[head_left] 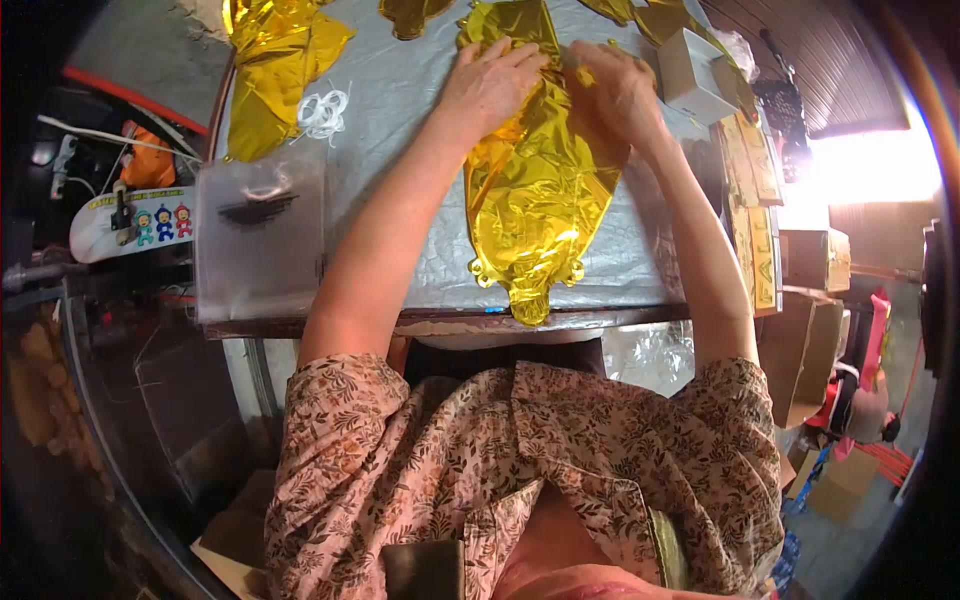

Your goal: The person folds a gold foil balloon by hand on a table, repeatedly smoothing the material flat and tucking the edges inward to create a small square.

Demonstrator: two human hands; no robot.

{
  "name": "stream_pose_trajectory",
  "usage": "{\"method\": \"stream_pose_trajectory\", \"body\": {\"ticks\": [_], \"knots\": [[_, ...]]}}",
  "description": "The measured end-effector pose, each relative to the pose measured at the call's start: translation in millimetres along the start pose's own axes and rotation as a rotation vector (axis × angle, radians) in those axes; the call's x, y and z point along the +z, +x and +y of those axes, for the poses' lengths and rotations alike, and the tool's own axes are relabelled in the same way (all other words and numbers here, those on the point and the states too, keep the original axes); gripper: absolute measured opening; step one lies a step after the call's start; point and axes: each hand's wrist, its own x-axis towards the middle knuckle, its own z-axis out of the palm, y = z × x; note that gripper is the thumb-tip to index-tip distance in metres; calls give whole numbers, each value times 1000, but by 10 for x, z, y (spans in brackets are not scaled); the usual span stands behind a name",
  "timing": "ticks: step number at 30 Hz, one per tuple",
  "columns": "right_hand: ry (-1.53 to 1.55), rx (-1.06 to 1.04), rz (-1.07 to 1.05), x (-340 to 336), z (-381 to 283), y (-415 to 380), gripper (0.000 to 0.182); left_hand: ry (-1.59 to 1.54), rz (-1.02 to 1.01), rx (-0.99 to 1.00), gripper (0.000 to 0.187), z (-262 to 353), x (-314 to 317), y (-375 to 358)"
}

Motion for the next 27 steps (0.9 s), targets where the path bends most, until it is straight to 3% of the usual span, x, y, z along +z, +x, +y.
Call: {"method": "stream_pose_trajectory", "body": {"ticks": [2, 3, 4, 6, 7, 10, 11, 14, 17, 21, 27], "knots": [[470, 472, 177, -76, 127, -106, 37, -25, 29, 12, 43, -28, 65, -23], [266, 446, 247, -242, 136, -149, 26, -43, 27, 22, 43, -28, 78, -22], [252, 456, 245, -301, 125, -225, 26, -35, 16, 16, 42, -38, 83, -8], [-22, 540, -45, -415, 75, -400, 26, -44, 19, 2, 42, -57, 146, -2], [67, 646, -239, -510, -2, -393, 39, -54, 19, 10, 42, -86, 195, 7], [-206, 657, -166, -282, -186, -456, 43, -80, 32, 8, 42, -170, 326, 19], [-131, 752, -118, -213, -206, -428, 54, -90, 43, 16, 42, -195, 367, 23], [-132, 879, -23, -132, -256, -377, 53, -105, 47, 14, 41, -186, 342, 33], [-120, 948, 109, -77, -310, -376, 51, -102, 32, 4, 41, -186, 376, 39], [-29, 989, 118, -2, -200, -355, 45, -98, 25, 2, 41, -196, 395, 62], [1, 836, 147, -66, -144, -233, 31, -138, -4, -52, 41, -87, 266, 50]]}}
